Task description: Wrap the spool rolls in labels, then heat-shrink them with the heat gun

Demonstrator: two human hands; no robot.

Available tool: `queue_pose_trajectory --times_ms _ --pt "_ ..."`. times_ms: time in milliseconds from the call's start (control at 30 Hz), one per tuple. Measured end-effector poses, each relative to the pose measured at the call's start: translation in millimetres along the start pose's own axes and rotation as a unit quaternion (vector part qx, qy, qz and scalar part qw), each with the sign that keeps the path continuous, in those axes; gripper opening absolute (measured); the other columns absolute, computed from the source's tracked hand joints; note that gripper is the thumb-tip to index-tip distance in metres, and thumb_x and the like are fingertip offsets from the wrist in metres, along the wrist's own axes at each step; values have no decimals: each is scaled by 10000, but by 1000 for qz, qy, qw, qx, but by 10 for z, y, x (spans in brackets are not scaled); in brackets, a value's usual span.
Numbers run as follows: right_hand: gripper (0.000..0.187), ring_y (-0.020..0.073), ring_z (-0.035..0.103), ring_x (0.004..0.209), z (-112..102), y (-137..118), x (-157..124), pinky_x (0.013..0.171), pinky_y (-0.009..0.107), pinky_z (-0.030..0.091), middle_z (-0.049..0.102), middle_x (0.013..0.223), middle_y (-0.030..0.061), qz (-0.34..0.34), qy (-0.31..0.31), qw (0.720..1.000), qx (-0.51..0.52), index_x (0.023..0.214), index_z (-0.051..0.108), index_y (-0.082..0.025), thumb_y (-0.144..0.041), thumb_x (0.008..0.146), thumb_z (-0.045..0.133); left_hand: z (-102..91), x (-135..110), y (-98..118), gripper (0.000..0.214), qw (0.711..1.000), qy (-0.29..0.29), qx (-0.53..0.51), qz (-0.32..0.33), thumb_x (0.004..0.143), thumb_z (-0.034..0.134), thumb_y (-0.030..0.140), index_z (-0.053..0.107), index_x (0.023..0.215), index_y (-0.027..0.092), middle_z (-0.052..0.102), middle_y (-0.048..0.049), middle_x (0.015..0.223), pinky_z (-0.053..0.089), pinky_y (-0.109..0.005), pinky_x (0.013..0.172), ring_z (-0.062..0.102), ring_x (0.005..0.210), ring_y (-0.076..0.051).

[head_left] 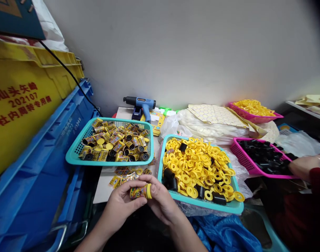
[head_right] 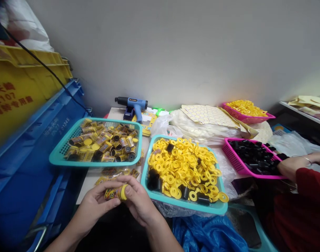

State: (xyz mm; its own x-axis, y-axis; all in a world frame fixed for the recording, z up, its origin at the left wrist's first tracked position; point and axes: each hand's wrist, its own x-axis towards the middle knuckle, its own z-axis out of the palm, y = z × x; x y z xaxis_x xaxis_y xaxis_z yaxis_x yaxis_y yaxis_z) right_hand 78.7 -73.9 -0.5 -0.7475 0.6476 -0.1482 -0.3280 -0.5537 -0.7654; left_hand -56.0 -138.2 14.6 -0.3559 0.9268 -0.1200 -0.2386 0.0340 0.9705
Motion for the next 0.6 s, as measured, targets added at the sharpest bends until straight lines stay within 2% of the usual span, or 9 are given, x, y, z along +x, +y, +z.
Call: queue_pose_trajectory --times_ms 133,367,500,567,600 --pt "450 186 609 926 15 54 43 860 293 429 653 1001 51 7 -5 999 49 1027 670 -209 -473 685 797 13 20 -20 251 1000 1 8 4 528 813 212 751 771 203 758 -60 847 572 -284 767 710 830 -214" --pt "482 203 586 979 -111 70 78 891 313 429 634 1012 52 -6 6 1000 -12 960 669 -209 -524 626 817 37 20 -68 242 998 3 68 17 529 813 264 750 754 200 762 -73 835 578 -324 785 714 839 -243" --pt "594 181 599 916 -154 35 6 849 301 442 625 1018 41 -20 -7 998 -60 1093 627 -221 -581 645 778 10 112 10 206 982 -34 157 96 581 793 323 745 760 232 755 -61 824 578 -320 784 709 826 -237" --pt "592 179 608 890 -172 -48 -101 805 302 461 624 1017 47 -56 -5 990 -128 1175 590 -232 -600 725 703 -77 293 115 237 963 4 225 150 636 758 400 735 826 259 746 -46 907 554 -357 863 693 896 -247" --pt "549 181 613 882 -199 -113 -172 785 303 470 627 1017 53 -85 12 980 -182 1187 590 -235 -580 768 672 -132 418 175 285 948 47 263 175 665 729 449 723 890 273 734 -38 984 525 -395 922 677 959 -262"
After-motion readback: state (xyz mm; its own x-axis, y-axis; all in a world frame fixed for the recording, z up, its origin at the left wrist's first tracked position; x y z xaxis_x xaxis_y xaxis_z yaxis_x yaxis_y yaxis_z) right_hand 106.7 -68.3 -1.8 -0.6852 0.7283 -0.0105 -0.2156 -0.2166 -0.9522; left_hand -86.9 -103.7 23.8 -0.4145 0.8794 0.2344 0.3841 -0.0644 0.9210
